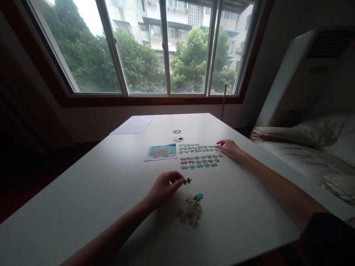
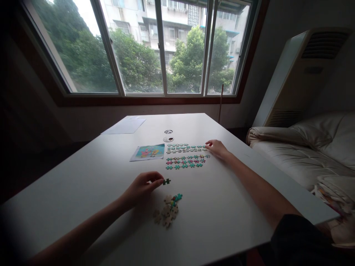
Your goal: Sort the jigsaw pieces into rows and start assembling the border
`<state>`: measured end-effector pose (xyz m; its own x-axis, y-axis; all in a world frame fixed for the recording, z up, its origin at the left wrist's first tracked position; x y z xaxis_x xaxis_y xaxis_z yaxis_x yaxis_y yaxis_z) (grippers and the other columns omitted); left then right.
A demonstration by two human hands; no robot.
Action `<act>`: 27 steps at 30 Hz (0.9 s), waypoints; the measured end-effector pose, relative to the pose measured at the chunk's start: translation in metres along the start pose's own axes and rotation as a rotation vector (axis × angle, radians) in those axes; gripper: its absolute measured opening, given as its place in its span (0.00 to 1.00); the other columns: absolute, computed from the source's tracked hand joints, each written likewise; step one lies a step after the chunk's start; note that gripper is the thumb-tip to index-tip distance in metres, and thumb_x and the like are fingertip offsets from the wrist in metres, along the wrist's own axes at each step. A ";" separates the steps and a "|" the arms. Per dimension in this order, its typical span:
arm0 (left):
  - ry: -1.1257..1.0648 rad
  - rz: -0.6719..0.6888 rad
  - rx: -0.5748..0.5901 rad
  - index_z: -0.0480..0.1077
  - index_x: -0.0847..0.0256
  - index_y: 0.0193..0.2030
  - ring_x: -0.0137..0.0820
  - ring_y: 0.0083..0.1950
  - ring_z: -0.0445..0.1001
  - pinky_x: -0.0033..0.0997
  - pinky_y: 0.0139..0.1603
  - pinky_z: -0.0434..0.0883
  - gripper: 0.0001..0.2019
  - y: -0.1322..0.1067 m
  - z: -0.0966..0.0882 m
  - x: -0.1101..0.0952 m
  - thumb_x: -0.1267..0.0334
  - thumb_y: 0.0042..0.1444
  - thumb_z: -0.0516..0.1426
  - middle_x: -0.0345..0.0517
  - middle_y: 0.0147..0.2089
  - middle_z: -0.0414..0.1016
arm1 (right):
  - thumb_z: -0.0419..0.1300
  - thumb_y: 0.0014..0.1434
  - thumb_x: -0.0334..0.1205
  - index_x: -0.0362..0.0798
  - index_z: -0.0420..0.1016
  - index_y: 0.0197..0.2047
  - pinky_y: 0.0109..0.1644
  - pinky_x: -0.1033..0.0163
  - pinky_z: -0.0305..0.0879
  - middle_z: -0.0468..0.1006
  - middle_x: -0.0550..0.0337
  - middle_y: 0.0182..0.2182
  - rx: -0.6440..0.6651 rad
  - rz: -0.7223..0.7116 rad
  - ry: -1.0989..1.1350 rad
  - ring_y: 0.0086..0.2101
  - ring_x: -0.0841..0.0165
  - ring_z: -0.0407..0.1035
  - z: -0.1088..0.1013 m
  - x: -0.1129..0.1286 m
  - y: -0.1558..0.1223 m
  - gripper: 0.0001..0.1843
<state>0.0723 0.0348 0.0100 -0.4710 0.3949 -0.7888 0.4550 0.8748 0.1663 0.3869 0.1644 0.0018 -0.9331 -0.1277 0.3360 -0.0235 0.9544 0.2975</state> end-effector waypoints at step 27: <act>-0.012 0.057 0.056 0.72 0.65 0.30 0.28 0.28 0.67 0.23 0.28 0.62 0.10 -0.005 0.005 -0.016 0.63 0.52 0.52 0.42 0.26 0.72 | 0.57 0.55 0.39 0.47 0.73 0.32 0.29 0.70 0.63 0.73 0.61 0.26 0.029 -0.637 0.487 0.24 0.76 0.65 -0.012 0.181 -0.140 0.06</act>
<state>0.0817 0.0225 0.0186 -0.4345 0.4398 -0.7860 0.5227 0.8338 0.1776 0.2252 0.0050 0.0315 -0.4761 -0.7474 0.4634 -0.5145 0.6641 0.5425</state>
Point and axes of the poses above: each hand's wrist, its own y-axis towards the middle knuckle, its own z-axis out of the palm, x = y × z, the point moved 6 cm from there along y, towards the middle knuckle
